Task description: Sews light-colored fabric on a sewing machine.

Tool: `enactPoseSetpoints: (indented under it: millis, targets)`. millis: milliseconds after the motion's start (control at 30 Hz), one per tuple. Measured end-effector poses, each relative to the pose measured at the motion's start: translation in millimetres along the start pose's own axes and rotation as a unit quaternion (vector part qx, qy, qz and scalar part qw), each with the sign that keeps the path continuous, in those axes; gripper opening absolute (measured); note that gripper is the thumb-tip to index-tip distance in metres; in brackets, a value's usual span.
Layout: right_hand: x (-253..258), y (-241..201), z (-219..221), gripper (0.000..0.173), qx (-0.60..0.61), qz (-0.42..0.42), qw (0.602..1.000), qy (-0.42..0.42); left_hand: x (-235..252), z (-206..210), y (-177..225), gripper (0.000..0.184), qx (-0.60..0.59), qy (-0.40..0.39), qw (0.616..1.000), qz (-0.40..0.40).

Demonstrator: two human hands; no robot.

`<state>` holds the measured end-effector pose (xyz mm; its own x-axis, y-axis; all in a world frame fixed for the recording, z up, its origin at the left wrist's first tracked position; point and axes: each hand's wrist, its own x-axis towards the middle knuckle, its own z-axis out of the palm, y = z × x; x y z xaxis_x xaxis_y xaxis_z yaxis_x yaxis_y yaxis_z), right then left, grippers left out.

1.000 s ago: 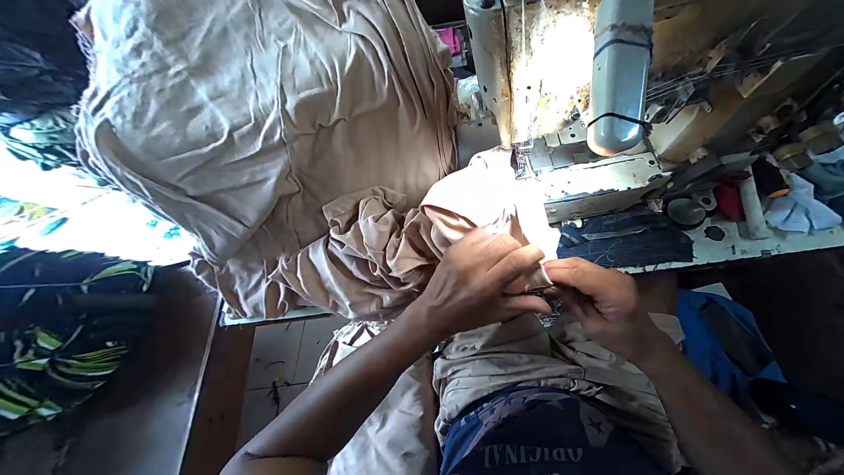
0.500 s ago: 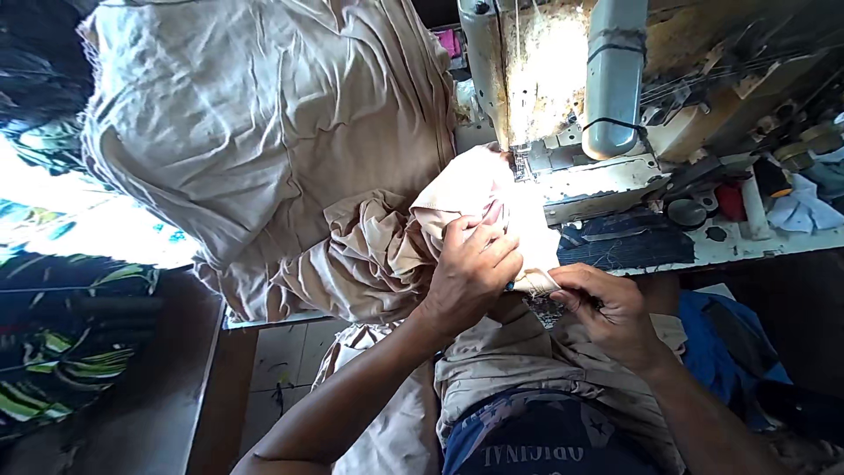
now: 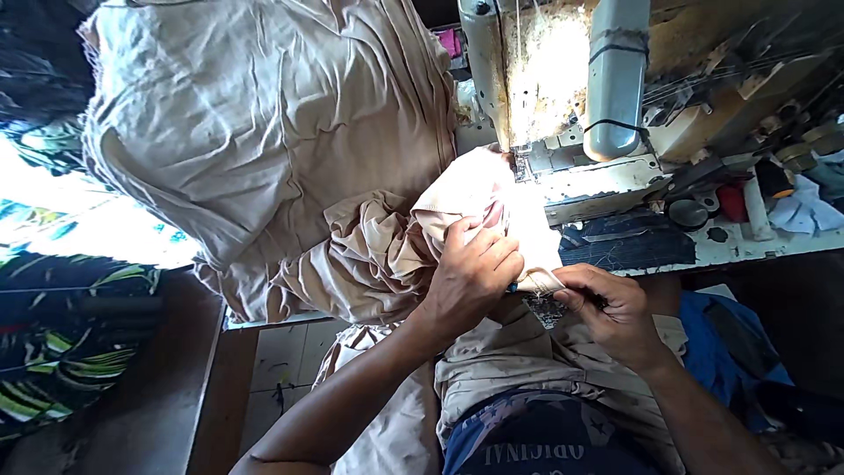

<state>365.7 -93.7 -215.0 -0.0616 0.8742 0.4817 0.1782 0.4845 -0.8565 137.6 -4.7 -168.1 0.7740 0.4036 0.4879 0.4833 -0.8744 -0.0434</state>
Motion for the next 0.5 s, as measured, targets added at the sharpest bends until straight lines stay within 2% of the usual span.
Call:
enactPoseSetpoints:
  millis: [300,500]
  targets:
    - [4,3,1,0.013,0.011,0.019,1.000,0.021,6,-1,-5,0.017,0.017,-0.004,1.000,0.001]
    - [23,13,4,0.010,0.015,0.038,0.998,0.055,22,-1,-23,0.016,0.056,0.001,0.998,0.004]
